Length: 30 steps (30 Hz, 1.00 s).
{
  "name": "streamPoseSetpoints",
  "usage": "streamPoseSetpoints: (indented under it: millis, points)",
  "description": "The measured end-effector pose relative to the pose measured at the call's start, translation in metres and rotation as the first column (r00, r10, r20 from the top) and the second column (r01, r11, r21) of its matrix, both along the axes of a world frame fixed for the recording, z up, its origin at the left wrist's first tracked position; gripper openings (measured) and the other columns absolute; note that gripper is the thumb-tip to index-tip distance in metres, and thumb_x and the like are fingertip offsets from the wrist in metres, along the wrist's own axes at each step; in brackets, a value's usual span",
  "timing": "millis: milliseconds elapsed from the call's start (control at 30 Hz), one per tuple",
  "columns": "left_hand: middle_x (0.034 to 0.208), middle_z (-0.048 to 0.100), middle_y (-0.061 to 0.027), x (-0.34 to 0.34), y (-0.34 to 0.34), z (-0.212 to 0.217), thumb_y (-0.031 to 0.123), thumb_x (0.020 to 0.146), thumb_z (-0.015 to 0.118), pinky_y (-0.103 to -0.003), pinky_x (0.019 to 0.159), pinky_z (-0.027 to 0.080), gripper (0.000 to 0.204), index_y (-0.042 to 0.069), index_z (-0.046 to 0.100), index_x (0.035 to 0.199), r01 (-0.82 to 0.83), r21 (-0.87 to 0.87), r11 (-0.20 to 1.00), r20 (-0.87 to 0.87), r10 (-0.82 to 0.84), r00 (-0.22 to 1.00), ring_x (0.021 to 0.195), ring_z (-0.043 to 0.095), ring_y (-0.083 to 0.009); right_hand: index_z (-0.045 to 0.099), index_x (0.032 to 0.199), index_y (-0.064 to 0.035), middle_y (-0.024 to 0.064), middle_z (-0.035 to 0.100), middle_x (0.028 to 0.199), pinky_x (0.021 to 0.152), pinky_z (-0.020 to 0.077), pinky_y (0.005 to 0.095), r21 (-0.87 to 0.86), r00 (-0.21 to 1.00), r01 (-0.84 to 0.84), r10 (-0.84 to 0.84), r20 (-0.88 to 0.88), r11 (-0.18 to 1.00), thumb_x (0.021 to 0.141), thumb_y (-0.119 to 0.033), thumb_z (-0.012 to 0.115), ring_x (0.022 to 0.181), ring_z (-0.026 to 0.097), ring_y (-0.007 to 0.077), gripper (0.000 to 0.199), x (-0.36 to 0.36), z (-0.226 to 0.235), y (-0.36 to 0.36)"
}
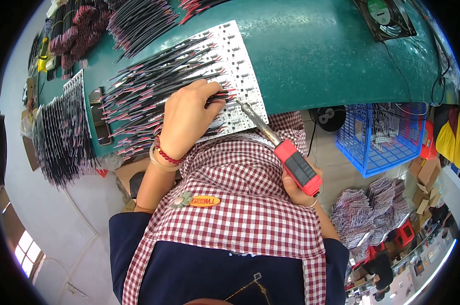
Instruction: The person solders electrical wires from a wiring harness onto a printed circuit board assembly using a soldering iron, then places the completed assembly into a blue plastic crate.
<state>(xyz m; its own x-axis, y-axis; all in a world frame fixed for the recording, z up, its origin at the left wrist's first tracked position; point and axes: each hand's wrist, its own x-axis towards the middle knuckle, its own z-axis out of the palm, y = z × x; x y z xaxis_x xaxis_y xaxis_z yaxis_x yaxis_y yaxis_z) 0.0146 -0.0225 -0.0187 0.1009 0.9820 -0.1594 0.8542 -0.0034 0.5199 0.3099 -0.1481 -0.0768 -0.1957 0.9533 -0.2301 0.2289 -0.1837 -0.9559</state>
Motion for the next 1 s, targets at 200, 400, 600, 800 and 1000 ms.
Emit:
streamPoseSetpoints:
  millis: [200, 400, 600, 800, 1000]
  points:
    - [0.080, 0.061, -0.0096, -0.001, 0.001, -0.001, 0.015, 0.078, 0.068, -0.042, 0.063, 0.048, 0.013, 0.008, 0.067, 0.089, 0.015, 0.010, 1.000, 0.000, -0.015, 1.000, 0.073, 0.063, -0.0319, 0.065, 0.084, 0.0012, 0.0084, 0.062, 0.072, 0.054, 0.0453, 0.0287, 0.019, 0.992, 0.018, -0.015, -0.124, 1.000, 0.083, -0.027, 0.070, 0.059, 0.058, 0.0169, 0.029, 0.004, 0.001, -0.003]
    - [0.081, 0.060, -0.0106, -0.001, -0.001, 0.002, 0.015, 0.080, 0.066, -0.042, 0.063, 0.048, 0.014, 0.006, 0.065, 0.091, 0.041, 0.013, 0.999, 0.001, -0.041, 0.999, 0.072, 0.062, -0.0326, 0.064, 0.083, 0.0017, 0.0078, 0.061, 0.071, 0.053, 0.0446, 0.0282, 0.011, 0.985, 0.070, -0.068, -0.161, 0.997, 0.083, -0.030, 0.070, 0.058, 0.057, 0.0156, 0.032, -0.003, 0.004, 0.002]
    - [0.093, 0.057, -0.0167, -0.010, -0.002, 0.010, -0.001, 0.081, 0.060, -0.040, 0.071, 0.047, 0.010, 0.000, 0.060, 0.090, -0.099, 0.174, 0.980, 0.106, 0.082, 0.991, 0.084, 0.058, -0.0361, 0.064, 0.080, 0.0026, 0.0077, 0.062, 0.068, 0.051, 0.0445, 0.0271, 0.011, 0.983, 0.087, -0.084, -0.166, 0.996, 0.084, -0.034, 0.069, 0.056, 0.057, 0.0145, 0.037, 0.001, 0.007, 0.000]
    - [0.081, 0.054, -0.0108, -0.003, -0.019, 0.059, -0.008, 0.073, 0.068, -0.034, 0.060, 0.048, 0.022, 0.002, 0.062, 0.092, -0.322, 0.293, 0.900, 0.268, 0.246, 0.932, 0.069, 0.060, -0.0276, 0.063, 0.079, 0.0040, 0.0072, 0.061, 0.066, 0.051, 0.0451, 0.0258, -0.050, 0.958, 0.134, -0.143, -0.247, 0.990, 0.084, -0.040, 0.069, 0.055, 0.056, 0.0139, 0.045, 0.005, 0.008, -0.005]
    - [0.076, 0.065, -0.0161, 0.003, -0.020, 0.008, 0.002, 0.071, 0.070, -0.035, 0.062, 0.049, 0.014, -0.001, 0.062, 0.083, -0.060, -0.012, 0.998, 0.196, 0.061, 0.979, 0.068, 0.065, -0.0305, 0.064, 0.084, 0.0045, 0.0063, 0.061, 0.067, 0.052, 0.0456, 0.0261, -0.061, 0.954, 0.118, -0.130, -0.270, 0.991, 0.085, -0.036, 0.067, 0.056, 0.056, 0.0135, 0.041, 0.008, 0.010, -0.005]
